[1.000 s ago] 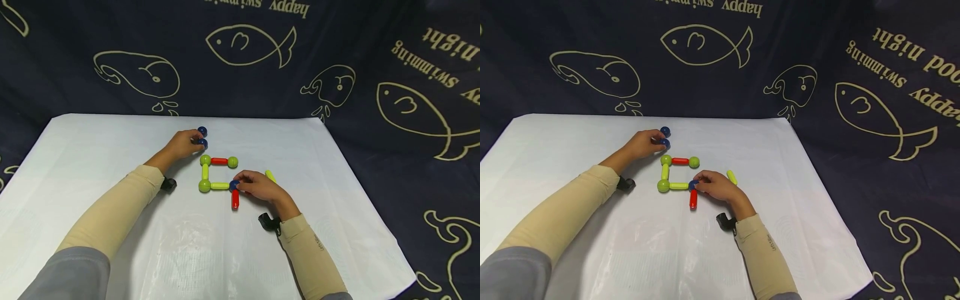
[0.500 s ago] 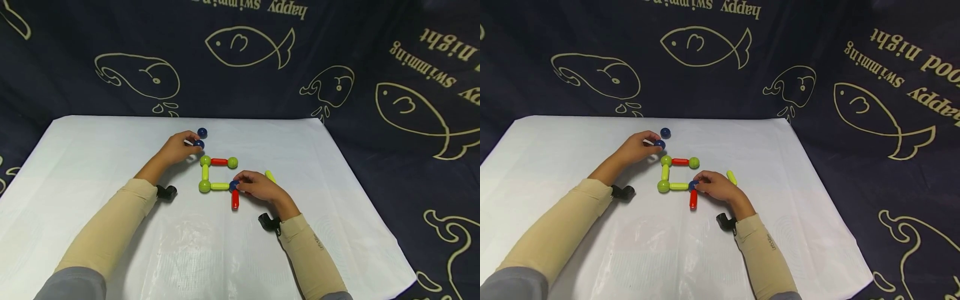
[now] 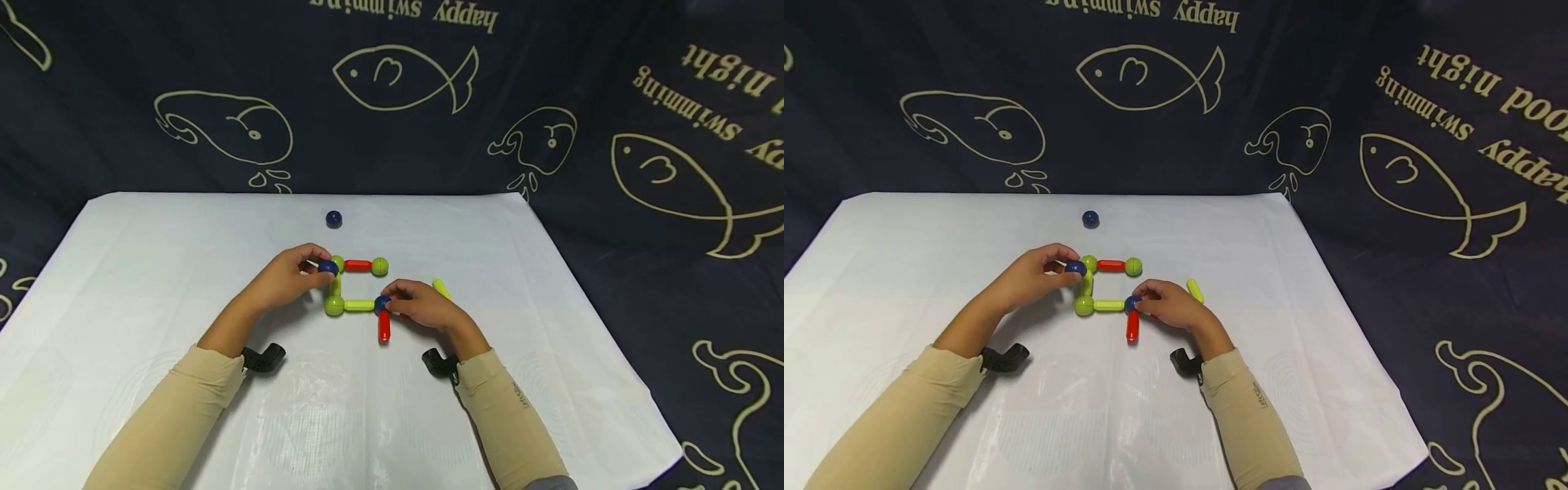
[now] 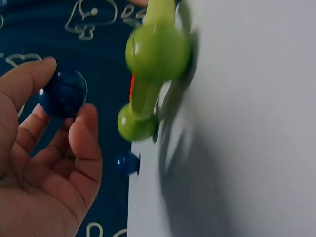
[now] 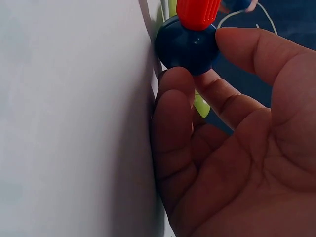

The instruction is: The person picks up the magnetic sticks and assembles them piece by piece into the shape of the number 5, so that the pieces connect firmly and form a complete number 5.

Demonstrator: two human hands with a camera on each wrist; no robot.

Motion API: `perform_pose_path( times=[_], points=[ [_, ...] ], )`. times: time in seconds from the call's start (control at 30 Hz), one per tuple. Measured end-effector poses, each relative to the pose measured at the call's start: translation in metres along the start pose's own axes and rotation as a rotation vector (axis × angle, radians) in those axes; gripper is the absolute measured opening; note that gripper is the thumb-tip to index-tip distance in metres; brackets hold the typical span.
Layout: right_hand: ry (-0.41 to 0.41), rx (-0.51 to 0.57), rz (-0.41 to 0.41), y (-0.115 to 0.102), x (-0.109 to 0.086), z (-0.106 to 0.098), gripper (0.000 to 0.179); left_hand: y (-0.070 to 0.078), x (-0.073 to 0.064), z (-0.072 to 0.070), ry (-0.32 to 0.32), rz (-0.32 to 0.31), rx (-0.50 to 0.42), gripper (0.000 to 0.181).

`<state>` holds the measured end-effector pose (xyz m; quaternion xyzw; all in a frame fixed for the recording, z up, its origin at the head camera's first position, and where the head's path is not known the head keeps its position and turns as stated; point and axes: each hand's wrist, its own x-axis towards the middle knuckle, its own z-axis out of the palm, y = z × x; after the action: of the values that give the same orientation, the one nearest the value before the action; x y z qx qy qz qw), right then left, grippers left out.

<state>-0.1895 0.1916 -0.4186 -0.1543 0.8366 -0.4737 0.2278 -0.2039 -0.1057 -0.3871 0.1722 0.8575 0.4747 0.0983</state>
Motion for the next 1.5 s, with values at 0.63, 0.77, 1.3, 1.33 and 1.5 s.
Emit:
perform_pose_path(
  times=[0.63,0.77,1.3,1.33,1.5],
  points=[
    [0.005,-0.011,-0.017,0.000,0.000,0.000,0.020,0.020,-0.046,0.058,-0.217,0.114,-0.102,0.030],
    [0.004,-0.019,-0.030,-0.001,0.000,0.001,0.019,0.021,-0.049,0.068,-0.262,0.090,-0.099,0.029],
    [0.011,-0.027,-0.012,-0.001,-0.002,-0.001,0.019,0.023,-0.054,0.094,-0.320,0.148,-0.032,0.026],
    [0.010,-0.023,-0.012,-0.001,-0.002,-0.001,0.019,0.023,-0.054,0.095,-0.321,0.141,-0.047,0.025],
    [0.005,-0.015,-0.018,-0.001,-0.002,-0.001,0.019,0.023,-0.054,0.100,-0.303,0.124,-0.108,0.025]
  ],
)
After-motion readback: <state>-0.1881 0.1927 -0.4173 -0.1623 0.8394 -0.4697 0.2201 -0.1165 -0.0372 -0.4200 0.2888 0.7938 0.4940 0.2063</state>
